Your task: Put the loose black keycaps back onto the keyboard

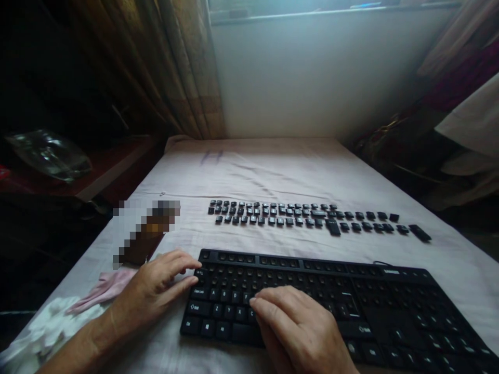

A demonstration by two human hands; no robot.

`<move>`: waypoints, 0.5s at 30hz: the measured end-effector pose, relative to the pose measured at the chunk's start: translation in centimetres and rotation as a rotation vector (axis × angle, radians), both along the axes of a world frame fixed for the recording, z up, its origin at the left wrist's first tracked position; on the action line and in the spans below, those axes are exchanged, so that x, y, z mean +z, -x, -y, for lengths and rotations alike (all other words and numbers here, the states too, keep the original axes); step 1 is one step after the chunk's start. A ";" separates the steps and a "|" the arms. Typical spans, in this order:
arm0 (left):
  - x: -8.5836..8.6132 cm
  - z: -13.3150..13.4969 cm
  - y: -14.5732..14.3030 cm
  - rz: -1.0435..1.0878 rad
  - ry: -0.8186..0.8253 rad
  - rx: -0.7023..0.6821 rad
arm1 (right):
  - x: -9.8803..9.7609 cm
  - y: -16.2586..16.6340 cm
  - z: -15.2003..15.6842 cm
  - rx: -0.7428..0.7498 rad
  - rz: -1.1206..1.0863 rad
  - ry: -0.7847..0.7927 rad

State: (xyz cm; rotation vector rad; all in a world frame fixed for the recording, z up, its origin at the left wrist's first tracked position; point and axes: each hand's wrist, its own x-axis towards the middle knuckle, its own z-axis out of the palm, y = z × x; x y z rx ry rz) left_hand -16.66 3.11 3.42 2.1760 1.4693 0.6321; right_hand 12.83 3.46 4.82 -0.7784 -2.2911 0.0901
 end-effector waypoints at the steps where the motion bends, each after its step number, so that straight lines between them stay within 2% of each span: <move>1: -0.2 0.1 0.0 -0.002 0.010 0.009 | 0.0 0.7 0.0 -0.002 0.038 -0.011; 4: -0.4 0.3 0.1 -0.002 0.039 0.045 | 0.0 3.0 -0.2 -0.026 0.116 -0.025; 8: -0.4 0.2 0.0 0.020 0.077 0.069 | -0.4 5.5 -0.5 -0.067 0.113 0.008; 15: 0.0 0.1 -0.1 0.035 0.076 0.026 | -1.7 6.9 -0.4 -0.094 0.171 -0.008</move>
